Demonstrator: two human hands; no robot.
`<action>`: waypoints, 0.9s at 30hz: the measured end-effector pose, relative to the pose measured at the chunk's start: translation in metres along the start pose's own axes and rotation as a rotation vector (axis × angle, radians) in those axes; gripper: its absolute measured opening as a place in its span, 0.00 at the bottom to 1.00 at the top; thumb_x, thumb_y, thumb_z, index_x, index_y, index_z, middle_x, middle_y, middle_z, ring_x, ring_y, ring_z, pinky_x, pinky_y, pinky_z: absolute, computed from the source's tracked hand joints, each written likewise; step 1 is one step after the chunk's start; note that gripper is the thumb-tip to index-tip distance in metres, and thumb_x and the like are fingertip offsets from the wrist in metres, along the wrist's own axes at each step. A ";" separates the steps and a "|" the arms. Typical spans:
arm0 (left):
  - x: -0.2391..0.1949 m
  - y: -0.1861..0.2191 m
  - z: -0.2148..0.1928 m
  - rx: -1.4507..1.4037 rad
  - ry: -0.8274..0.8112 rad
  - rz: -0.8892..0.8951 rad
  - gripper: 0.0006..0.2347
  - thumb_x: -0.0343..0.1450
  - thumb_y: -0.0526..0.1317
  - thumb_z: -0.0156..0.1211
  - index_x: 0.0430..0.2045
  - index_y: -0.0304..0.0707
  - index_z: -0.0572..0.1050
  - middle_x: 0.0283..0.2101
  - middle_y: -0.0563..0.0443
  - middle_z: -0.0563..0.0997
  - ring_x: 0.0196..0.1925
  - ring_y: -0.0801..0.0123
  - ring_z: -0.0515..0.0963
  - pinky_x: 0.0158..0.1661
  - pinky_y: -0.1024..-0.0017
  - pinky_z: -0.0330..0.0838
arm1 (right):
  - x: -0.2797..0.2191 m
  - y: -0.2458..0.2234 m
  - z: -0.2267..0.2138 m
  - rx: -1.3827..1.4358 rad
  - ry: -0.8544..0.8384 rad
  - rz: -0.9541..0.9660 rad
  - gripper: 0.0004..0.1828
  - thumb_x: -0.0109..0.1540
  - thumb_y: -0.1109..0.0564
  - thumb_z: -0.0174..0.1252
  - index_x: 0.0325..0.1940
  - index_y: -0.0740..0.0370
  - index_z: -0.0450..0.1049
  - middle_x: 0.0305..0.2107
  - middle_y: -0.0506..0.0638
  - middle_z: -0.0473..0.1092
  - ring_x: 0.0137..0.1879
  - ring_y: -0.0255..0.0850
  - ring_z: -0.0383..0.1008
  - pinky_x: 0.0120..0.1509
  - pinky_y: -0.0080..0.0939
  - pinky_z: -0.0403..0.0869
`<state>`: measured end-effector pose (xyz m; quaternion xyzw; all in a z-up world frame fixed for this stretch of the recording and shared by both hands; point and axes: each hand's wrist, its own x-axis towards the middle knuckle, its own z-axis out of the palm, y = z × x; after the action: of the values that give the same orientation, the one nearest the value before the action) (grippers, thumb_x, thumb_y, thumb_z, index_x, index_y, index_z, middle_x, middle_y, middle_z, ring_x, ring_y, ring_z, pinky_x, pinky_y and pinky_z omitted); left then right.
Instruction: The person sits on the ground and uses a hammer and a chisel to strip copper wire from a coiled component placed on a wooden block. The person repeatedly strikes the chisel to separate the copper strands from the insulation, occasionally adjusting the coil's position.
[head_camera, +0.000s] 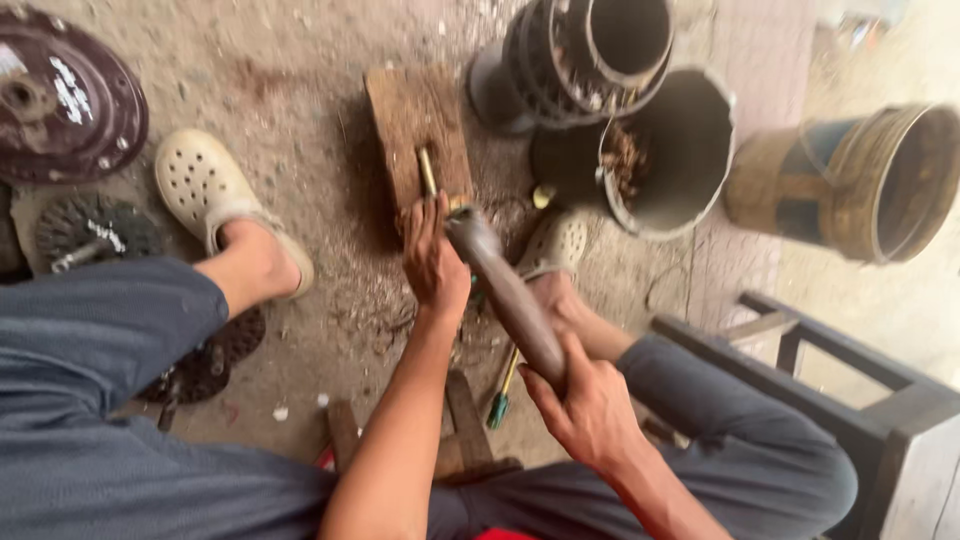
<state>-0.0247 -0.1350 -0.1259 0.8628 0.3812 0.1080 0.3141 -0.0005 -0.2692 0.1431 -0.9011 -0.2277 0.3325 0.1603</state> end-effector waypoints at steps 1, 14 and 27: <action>0.004 0.002 0.002 0.010 -0.015 -0.001 0.26 0.68 0.32 0.63 0.64 0.34 0.70 0.65 0.39 0.74 0.68 0.46 0.72 0.67 0.56 0.67 | 0.001 -0.003 -0.005 0.005 -0.025 0.061 0.28 0.60 0.47 0.61 0.56 0.70 0.67 0.16 0.64 0.72 0.23 0.61 0.76 0.30 0.55 0.72; 0.030 0.009 -0.003 -0.092 -0.047 -0.034 0.21 0.70 0.38 0.64 0.59 0.32 0.72 0.62 0.39 0.75 0.65 0.48 0.73 0.59 0.58 0.73 | 0.015 0.001 0.001 0.121 0.084 -0.076 0.17 0.60 0.54 0.63 0.47 0.66 0.72 0.18 0.59 0.73 0.24 0.53 0.78 0.31 0.48 0.73; 0.006 -0.010 -0.011 -0.053 0.131 0.046 0.15 0.78 0.43 0.56 0.52 0.30 0.77 0.55 0.41 0.81 0.54 0.56 0.82 0.48 0.66 0.82 | -0.036 0.019 -0.006 0.458 0.038 0.444 0.15 0.61 0.52 0.59 0.43 0.67 0.73 0.11 0.51 0.67 0.15 0.36 0.63 0.19 0.41 0.62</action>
<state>-0.0314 -0.1206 -0.1239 0.8537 0.3781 0.1816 0.3087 -0.0152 -0.3047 0.1586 -0.8753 0.0581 0.3851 0.2866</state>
